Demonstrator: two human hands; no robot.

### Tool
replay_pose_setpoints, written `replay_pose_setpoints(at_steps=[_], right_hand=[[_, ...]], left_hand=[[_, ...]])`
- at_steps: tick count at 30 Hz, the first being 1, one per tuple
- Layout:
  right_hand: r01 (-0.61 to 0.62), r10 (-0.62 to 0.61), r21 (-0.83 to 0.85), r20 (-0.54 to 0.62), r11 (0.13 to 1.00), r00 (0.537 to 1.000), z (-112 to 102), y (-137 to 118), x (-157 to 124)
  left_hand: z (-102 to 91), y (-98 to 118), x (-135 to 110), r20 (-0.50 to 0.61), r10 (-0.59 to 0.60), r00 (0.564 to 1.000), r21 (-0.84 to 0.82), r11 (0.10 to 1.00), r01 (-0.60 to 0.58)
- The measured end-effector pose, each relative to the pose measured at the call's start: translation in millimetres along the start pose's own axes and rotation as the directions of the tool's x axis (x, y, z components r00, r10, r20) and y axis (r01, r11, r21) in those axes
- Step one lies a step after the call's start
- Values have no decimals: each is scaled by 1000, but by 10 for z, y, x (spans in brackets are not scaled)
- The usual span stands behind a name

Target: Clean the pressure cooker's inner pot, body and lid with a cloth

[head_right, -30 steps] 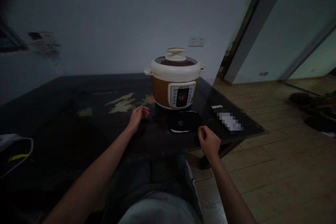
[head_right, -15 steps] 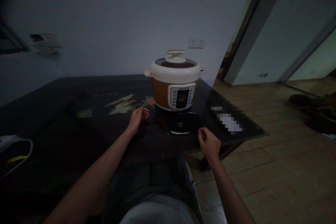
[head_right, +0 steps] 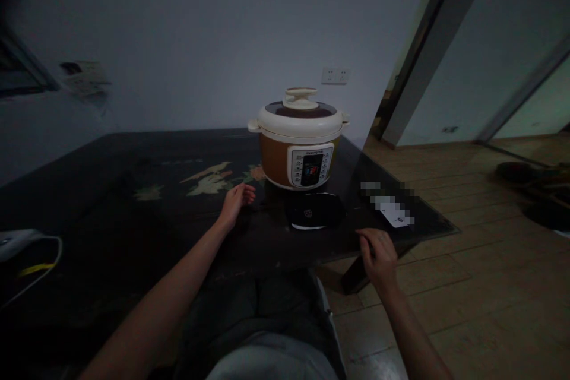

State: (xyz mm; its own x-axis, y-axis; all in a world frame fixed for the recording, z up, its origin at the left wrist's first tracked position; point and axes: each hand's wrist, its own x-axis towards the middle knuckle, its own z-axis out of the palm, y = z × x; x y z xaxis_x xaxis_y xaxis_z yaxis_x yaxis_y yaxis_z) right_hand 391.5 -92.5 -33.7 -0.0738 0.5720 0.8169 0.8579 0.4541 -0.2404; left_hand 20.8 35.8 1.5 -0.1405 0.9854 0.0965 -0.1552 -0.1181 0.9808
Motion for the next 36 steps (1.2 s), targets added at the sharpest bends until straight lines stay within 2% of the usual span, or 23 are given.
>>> replay_pose_setpoints(at_steps=[2, 5, 8, 11, 16, 24, 28, 32, 36], right_hand=[[-23, 17, -68, -84, 997, 996, -139, 220, -41], [-188, 154, -143, -219, 972, 964, -294, 557, -74], [-323, 265, -171, -291, 931, 919, -359, 783, -88], [-369, 310, -165, -298, 915, 903, -354, 863, -109], [-411, 356, -172, -277, 895, 892, -326, 856, -142], [-379, 362, -239, -114, 894, 925, -326, 911, 13], [-349, 333, -267, -104, 898, 937, -315, 959, 44], [-267, 247, -279, -105, 922, 963, -280, 1039, 119], [-205, 199, -286, -50, 936, 979, -190, 1154, 246]], left_hand=[[1, -2, 0, 0, 2, 1000, 0, 1000, -2], [6, 6, -5, -2, 3, 1000, 1, 1000, -3], [12, 21, -18, -6, 8, 1000, 2, 1000, -8], [14, 35, -31, -7, 16, 1000, 3, 1000, -16], [12, 38, -33, -2, 16, 1000, 9, 1000, -16], [9, 43, -29, -3, 6, 1000, 16, 1000, -6], [12, 55, -35, -4, 0, 1000, 12, 1000, 0], [13, 60, -38, -5, -2, 1000, 9, 1000, 2], [7, 57, -44, -7, 4, 1000, 10, 1000, -4]])
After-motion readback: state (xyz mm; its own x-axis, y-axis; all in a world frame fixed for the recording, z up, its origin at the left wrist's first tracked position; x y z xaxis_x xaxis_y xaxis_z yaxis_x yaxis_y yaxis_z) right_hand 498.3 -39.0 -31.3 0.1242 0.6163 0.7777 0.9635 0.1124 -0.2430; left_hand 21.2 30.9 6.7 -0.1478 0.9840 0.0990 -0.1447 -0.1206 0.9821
